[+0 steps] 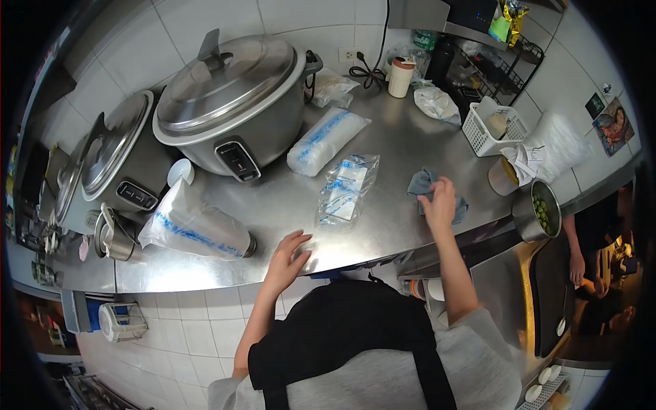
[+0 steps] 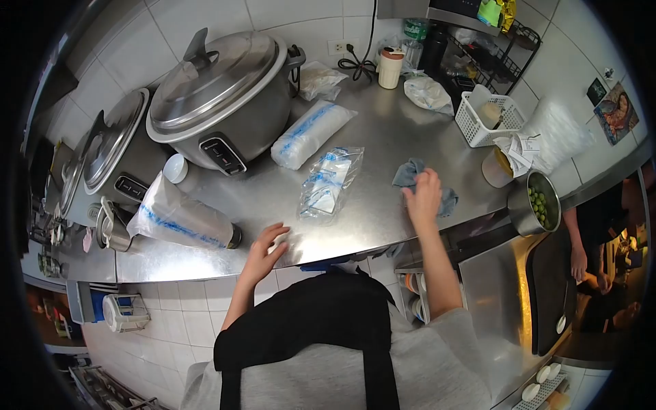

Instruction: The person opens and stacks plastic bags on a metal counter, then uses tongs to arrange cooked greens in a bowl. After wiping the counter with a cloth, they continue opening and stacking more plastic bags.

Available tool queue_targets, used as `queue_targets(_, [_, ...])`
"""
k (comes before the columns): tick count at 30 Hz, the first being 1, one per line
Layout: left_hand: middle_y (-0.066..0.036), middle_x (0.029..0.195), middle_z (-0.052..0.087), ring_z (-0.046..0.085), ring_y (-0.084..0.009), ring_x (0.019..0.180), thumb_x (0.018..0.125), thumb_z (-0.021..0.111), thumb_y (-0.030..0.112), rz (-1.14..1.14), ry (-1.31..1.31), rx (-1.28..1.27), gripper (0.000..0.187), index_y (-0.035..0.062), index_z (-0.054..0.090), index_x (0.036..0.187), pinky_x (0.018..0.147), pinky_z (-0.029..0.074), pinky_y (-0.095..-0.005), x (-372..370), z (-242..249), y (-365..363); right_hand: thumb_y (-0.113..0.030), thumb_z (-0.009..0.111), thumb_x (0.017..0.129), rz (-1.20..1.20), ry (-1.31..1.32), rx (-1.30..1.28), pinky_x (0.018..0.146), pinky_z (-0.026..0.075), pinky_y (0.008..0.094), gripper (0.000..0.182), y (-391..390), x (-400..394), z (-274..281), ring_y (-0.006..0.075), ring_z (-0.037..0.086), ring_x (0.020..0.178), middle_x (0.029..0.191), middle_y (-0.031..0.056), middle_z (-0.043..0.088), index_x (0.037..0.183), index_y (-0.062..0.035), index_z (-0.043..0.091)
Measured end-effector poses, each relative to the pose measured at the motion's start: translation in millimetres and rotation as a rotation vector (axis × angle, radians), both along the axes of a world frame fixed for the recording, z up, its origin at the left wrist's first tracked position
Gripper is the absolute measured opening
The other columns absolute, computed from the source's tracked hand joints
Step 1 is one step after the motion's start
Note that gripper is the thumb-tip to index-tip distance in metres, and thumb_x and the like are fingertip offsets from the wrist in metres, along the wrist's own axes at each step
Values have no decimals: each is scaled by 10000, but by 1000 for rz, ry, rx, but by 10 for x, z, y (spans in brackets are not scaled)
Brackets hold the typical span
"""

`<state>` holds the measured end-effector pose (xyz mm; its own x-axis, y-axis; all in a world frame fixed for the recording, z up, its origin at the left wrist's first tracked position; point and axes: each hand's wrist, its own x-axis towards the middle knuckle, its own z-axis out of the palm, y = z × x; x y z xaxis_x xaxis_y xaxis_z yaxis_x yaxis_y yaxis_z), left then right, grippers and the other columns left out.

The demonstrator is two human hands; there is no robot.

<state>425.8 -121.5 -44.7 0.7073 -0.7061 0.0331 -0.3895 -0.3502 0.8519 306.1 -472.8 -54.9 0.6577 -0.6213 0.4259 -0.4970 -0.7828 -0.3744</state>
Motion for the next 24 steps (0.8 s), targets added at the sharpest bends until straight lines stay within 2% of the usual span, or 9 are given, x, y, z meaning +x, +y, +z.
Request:
queue_targets(3, [-207,1320,383,357,-352,1226,806,578,169,-70,-142,-4,350,93,555,1147,1013,287,-398,131,-67,-377,-105,647,701,358,-322,-24,914,356,404,172,628,257,191,321,436,1108,1167,137,477,825,-23,562])
queue_targets(6, [-231,1358,317,265,-368,1279,799,562,138,-200,-350,63,427,80,495,1217,1055,213,-412,279,-383,-655,-105,618,702,738,-242,-123,946,336,427,147,1121,506,-137,326,401,1163,1193,163,473,823,-25,592])
queue_targets(9, [-236,1380,276,219,-367,1301,743,479,17,-184,-400,-34,569,11,365,1301,1079,162,-419,474,-739,-907,-103,589,707,632,-157,-168,937,354,437,194,1244,826,-530,326,435,1135,1165,178,502,864,7,613])
queue_targets(11, [-236,1373,293,234,-372,1295,685,429,-41,-218,-390,-69,634,-29,332,1312,1086,151,-418,562,-829,-949,-98,557,749,664,-207,94,944,345,453,287,1093,1010,-819,325,433,1132,1135,178,517,1010,21,564])
queue_targets(13, [-220,1367,319,266,-358,1286,699,472,-15,-199,-354,-51,617,-17,359,1306,1080,169,-414,526,-708,-952,-77,515,731,654,-243,-213,908,389,431,182,1036,994,-752,304,473,1077,1067,158,552,848,25,610])
queue_targets(14, [-213,1364,329,279,-354,1281,702,510,2,-193,-363,-109,581,-9,402,1273,1072,184,-413,503,-635,-951,-85,527,717,662,-242,-203,892,397,412,151,1049,909,-493,288,479,1065,1063,142,558,769,23,619])
queue_targets(19, [-190,1339,382,320,-344,1261,700,623,56,-158,-365,-273,374,14,553,1065,1043,228,-417,384,-330,-1144,-142,595,710,688,-302,184,858,397,373,139,1131,738,81,259,490,1038,1060,94,566,755,-17,637])
queue_targets(22, [-167,1273,466,365,-342,1231,725,635,76,-130,-451,-375,142,9,578,836,1002,274,-428,427,-204,-1257,-148,598,730,668,-226,222,870,385,359,124,1126,667,220,242,492,1033,1071,81,561,760,-38,646])
queue_targets(24, [-166,1256,478,401,-317,1194,754,626,96,-135,-414,-428,139,2,586,849,986,293,-404,475,-304,-1344,-147,592,739,626,-321,174,873,380,358,127,1145,638,204,237,494,1025,1069,79,561,767,-36,647])
